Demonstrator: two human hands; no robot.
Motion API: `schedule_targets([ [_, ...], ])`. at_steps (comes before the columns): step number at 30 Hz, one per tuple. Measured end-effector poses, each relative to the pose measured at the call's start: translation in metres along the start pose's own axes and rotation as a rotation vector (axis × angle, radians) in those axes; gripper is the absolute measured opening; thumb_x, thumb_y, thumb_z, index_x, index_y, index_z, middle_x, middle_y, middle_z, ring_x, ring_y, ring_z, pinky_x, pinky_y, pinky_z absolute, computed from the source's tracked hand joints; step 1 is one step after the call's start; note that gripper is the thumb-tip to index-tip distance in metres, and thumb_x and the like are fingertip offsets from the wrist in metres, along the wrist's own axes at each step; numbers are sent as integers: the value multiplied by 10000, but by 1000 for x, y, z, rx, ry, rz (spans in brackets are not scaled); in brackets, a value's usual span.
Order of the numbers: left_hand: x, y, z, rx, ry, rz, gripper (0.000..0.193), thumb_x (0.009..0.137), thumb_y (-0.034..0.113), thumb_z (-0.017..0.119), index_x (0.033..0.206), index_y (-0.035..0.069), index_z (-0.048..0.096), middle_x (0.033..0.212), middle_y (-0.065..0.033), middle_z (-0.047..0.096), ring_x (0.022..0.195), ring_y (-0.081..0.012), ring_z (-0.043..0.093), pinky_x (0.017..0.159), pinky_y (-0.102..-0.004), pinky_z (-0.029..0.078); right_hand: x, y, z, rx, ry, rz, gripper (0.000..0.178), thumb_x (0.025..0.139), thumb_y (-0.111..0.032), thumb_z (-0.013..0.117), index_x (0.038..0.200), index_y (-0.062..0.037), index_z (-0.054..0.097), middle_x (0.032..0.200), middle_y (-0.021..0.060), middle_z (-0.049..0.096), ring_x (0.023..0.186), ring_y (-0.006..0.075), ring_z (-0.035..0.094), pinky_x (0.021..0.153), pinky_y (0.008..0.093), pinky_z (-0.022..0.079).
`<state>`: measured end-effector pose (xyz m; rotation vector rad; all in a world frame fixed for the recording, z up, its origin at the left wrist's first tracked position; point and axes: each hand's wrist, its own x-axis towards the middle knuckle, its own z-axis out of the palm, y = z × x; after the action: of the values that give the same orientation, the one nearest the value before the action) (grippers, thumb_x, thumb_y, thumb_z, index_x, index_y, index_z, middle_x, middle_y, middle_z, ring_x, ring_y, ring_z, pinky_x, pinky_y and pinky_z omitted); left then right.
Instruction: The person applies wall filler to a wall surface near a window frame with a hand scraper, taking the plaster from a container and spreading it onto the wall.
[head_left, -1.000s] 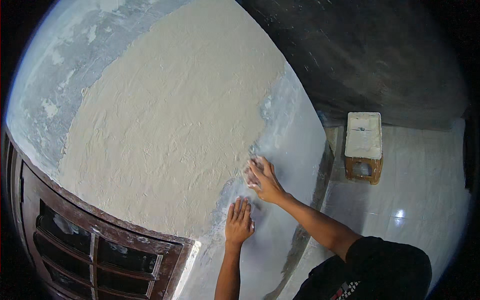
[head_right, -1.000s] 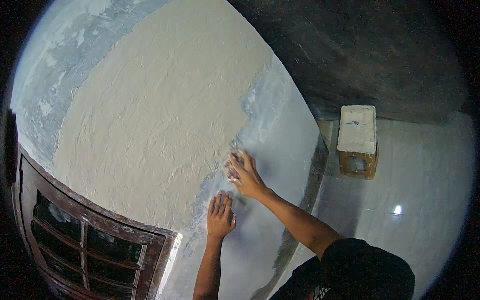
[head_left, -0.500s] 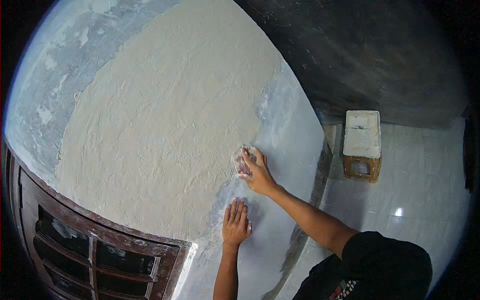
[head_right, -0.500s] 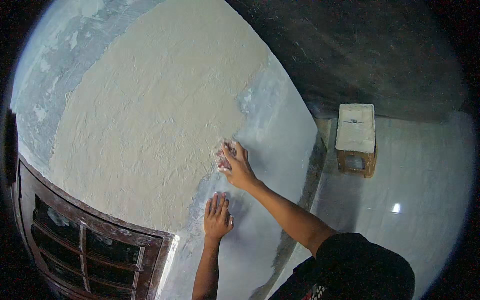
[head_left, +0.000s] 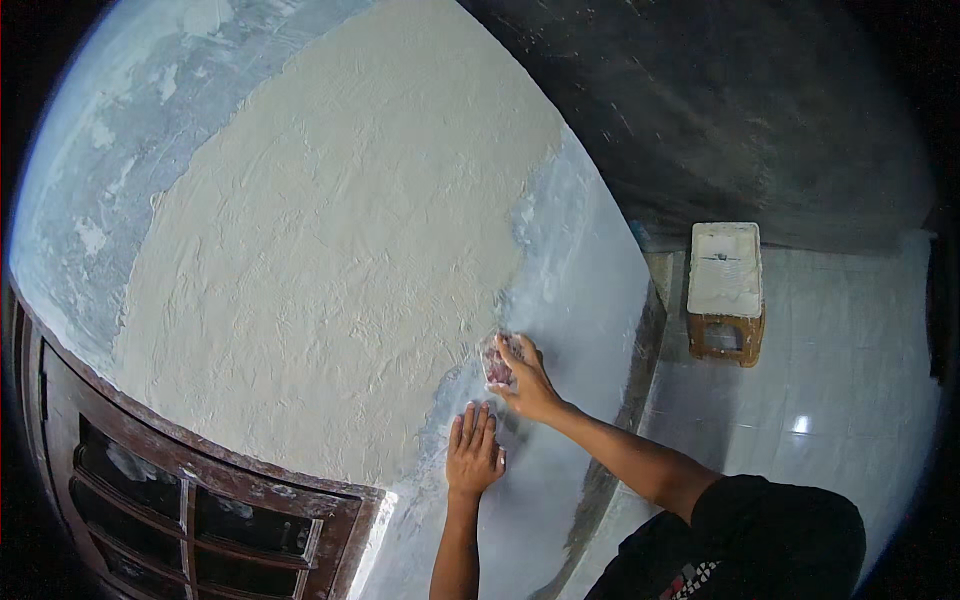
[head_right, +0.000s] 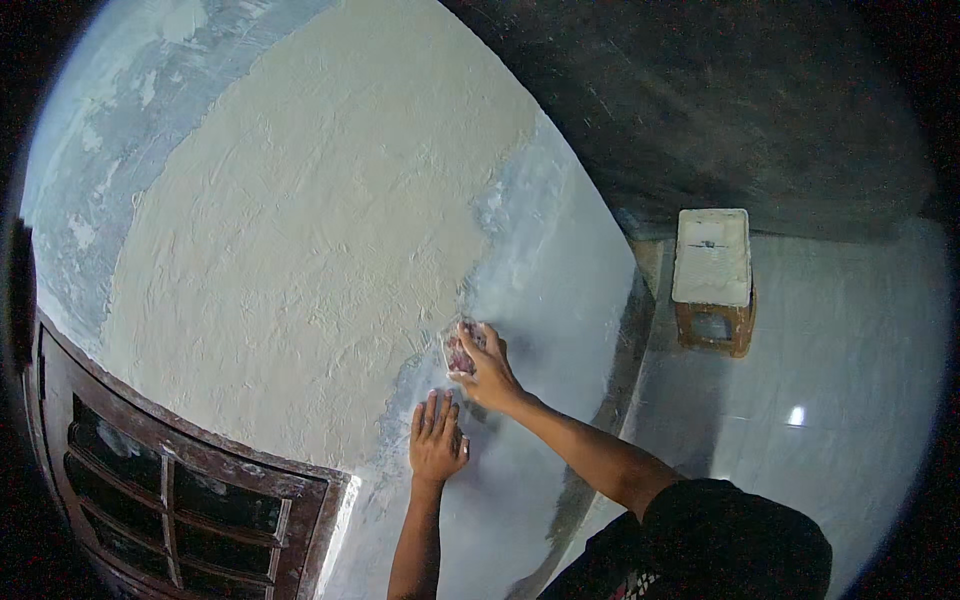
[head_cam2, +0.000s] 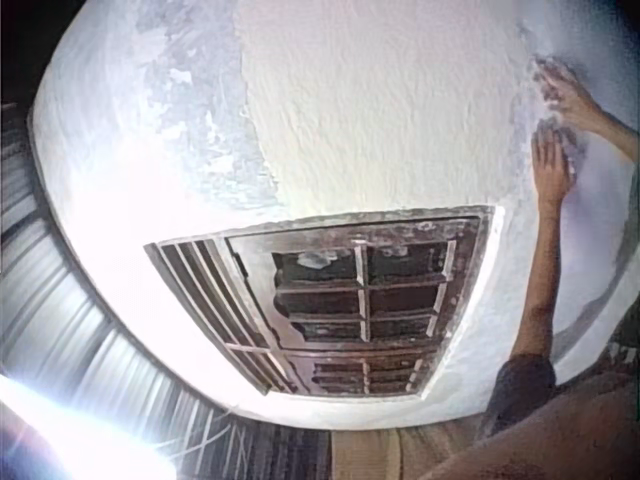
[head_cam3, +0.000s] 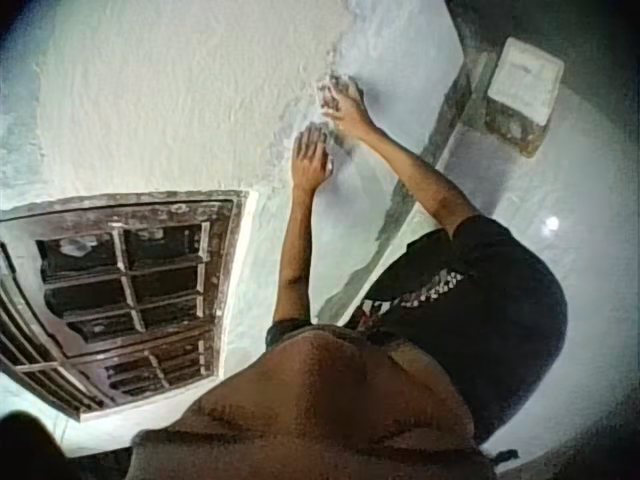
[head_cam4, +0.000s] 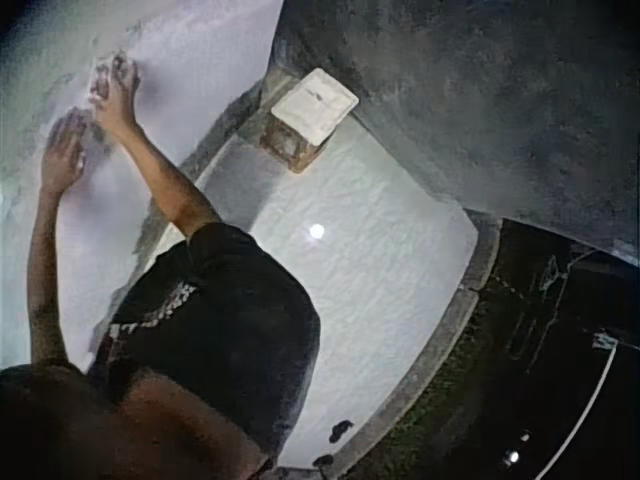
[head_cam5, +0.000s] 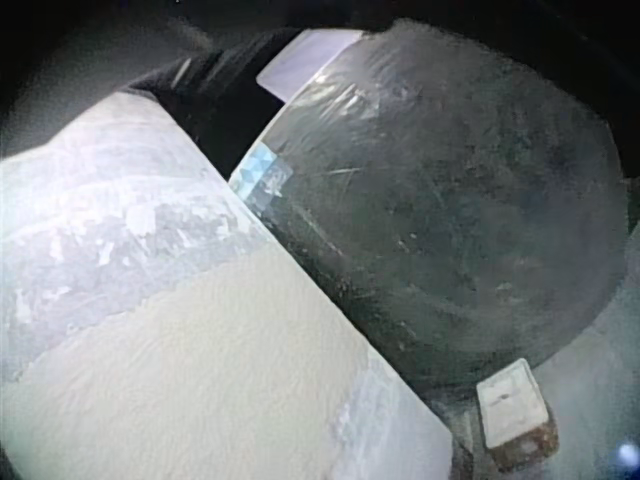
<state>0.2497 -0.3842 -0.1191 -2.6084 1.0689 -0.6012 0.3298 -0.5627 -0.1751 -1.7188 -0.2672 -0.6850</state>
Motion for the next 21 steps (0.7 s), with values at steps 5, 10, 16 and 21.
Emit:
schedule_targets([
  [5,8,6,2,19,15,22,588,721,239,648,1255,2,582,1489,-137,466,1435,-342,349,1182,-506,239,31,2,-7,39,186,2,863,794,-235,793,1506,-45,343,1454,326,257,1298,488,329,1097,504,294],
  [10,-2,1,1,-39,-9,-13,595,729,222,635,1278,3,563,1493,-142,459,1432,-349,351,1178,-517,243,-1,-18,-1,14,-27,-9,848,800,-214,782,1505,-50,340,1464,339,238,1321,507,295,1111,520,278],
  [16,7,4,-2,-32,0,22,580,763,238,606,1277,-26,559,1458,-178,485,1407,-360,387,1161,-514,278,31,-3,-14,8,139,63,863,805,-202,779,1519,-38,322,1470,272,285,1338,442,334,1109,510,291],
  [21,3,2,0,-30,30,22,577,762,234,611,1276,-24,560,1459,-172,486,1409,-356,386,1161,-511,279,12,-17,-6,4,36,-79,859,795,-163,783,1518,-63,330,1475,294,252,1328,469,324,1104,497,303],
])
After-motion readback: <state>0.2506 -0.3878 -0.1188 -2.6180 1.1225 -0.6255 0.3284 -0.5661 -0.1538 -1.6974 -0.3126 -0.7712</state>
